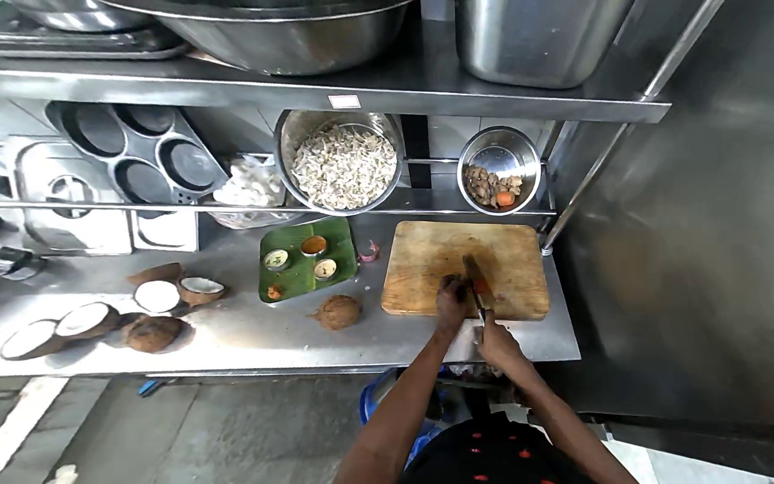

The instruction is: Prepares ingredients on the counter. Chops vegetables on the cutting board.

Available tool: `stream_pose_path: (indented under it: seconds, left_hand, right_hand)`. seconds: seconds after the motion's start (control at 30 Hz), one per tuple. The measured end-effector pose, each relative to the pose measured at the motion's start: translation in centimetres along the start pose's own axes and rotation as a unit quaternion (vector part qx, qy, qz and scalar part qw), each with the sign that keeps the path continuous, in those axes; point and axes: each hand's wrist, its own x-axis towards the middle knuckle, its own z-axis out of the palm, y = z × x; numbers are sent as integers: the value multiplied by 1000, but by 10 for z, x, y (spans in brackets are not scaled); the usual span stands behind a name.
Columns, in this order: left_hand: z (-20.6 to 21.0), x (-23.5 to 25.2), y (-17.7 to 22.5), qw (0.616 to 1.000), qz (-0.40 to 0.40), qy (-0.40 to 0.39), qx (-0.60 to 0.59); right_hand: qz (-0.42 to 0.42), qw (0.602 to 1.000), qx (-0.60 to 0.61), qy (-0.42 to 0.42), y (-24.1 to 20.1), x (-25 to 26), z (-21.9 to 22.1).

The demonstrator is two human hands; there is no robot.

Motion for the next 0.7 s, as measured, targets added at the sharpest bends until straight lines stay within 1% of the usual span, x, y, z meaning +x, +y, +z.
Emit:
stream_pose_path:
  seconds: [0.2,0.47,0.7]
  left_hand:
    - [2,0,-3,1000,-2,-1,4]
    - [2,1,0,1000,-27,-11,4]
    - [3,2,1,1000,-13,0,0]
  right_hand:
    - [-6,1000,-12,11,-3,0,10]
    - [-2,999,-38,35,9,4,27]
    - [-12,998,-38,41,14,8,37]
